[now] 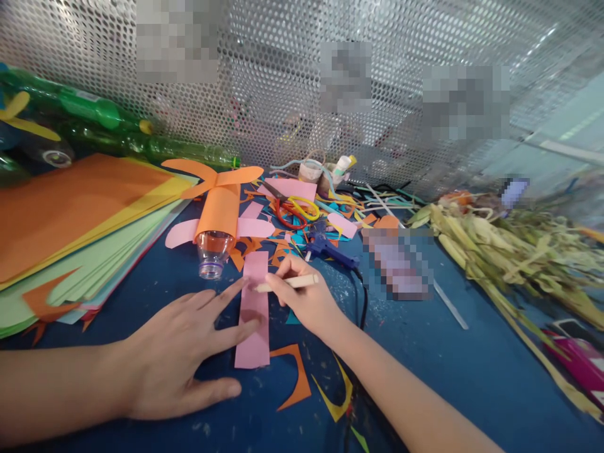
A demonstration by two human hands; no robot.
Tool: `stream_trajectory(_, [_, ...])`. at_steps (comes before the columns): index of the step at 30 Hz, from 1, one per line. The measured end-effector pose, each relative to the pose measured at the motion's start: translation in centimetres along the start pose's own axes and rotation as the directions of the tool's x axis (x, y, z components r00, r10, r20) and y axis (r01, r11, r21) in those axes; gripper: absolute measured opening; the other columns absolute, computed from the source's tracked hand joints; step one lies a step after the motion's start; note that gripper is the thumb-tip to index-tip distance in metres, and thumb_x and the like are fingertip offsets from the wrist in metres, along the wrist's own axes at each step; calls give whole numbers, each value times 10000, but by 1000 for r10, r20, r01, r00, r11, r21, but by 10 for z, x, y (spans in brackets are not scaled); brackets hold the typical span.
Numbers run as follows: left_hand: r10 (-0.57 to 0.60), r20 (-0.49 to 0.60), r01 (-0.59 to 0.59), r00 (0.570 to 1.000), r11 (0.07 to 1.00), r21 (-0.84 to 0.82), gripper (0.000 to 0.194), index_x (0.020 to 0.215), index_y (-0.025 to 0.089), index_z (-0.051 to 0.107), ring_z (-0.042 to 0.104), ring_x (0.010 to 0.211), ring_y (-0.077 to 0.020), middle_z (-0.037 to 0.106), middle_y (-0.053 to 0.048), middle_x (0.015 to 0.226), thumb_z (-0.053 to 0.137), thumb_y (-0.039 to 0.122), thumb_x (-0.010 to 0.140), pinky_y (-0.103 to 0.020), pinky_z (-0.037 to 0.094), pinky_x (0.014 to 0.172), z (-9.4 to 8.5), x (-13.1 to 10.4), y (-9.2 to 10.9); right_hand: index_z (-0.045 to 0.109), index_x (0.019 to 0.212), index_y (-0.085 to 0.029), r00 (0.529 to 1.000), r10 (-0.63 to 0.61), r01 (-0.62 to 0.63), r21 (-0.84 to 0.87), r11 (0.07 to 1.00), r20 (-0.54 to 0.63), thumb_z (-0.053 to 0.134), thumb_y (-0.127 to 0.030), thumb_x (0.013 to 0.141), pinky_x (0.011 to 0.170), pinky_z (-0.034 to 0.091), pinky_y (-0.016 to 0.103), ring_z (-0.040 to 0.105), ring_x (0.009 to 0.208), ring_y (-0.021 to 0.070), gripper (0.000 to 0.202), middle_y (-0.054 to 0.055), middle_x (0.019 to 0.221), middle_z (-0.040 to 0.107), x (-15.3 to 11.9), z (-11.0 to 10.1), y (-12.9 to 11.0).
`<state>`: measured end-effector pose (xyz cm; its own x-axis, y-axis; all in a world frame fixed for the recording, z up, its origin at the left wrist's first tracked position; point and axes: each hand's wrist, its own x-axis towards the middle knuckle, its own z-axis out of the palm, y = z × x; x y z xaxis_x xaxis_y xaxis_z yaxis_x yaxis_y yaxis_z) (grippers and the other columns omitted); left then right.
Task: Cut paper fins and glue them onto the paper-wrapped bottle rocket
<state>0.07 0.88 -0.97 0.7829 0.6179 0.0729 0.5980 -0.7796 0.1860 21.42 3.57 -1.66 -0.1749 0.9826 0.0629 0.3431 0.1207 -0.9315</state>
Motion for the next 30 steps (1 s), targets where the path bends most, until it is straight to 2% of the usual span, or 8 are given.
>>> stream_trajectory(7, [-22,26,22,999,1000,-2,571,1232,359,511,557,989,-355,314,-135,1435,483,649,741,-536,456,783,-2,2,1,445,669,-206,1000,3,-3,3,1000,8,546,-308,842,476,340,216,436,434,84,225,-76,458,483,-1,0,-2])
stream_trajectory(13, [-23,51,23,998,1000,-2,556,1231,368,508,560,982,-359,374,-136,1391,467,646,751,-539,459,774,-4,3,2,423,656,-213,992,-18,17,-9,1000,-126,546,-319,842,453,309,217,412,418,84,246,-81,440,467,3,0,-5])
stream_trajectory(21, [53,50,-51,997,998,-37,551,1269,344,461,552,1004,-347,336,-148,1408,418,622,795,-517,466,777,-8,2,-4,416,659,-211,1000,14,-13,36,999,-3,553,-341,833,466,312,221,398,412,86,256,-79,433,469,5,1,-1])
stream_trajectory(30, [13,45,-11,999,999,-46,543,1260,360,468,551,983,-347,344,-143,1405,446,618,782,-528,460,773,-8,2,-2,424,660,-211,1000,4,-4,-17,1000,22,548,-343,838,471,327,222,413,407,89,254,-77,440,462,5,2,0])
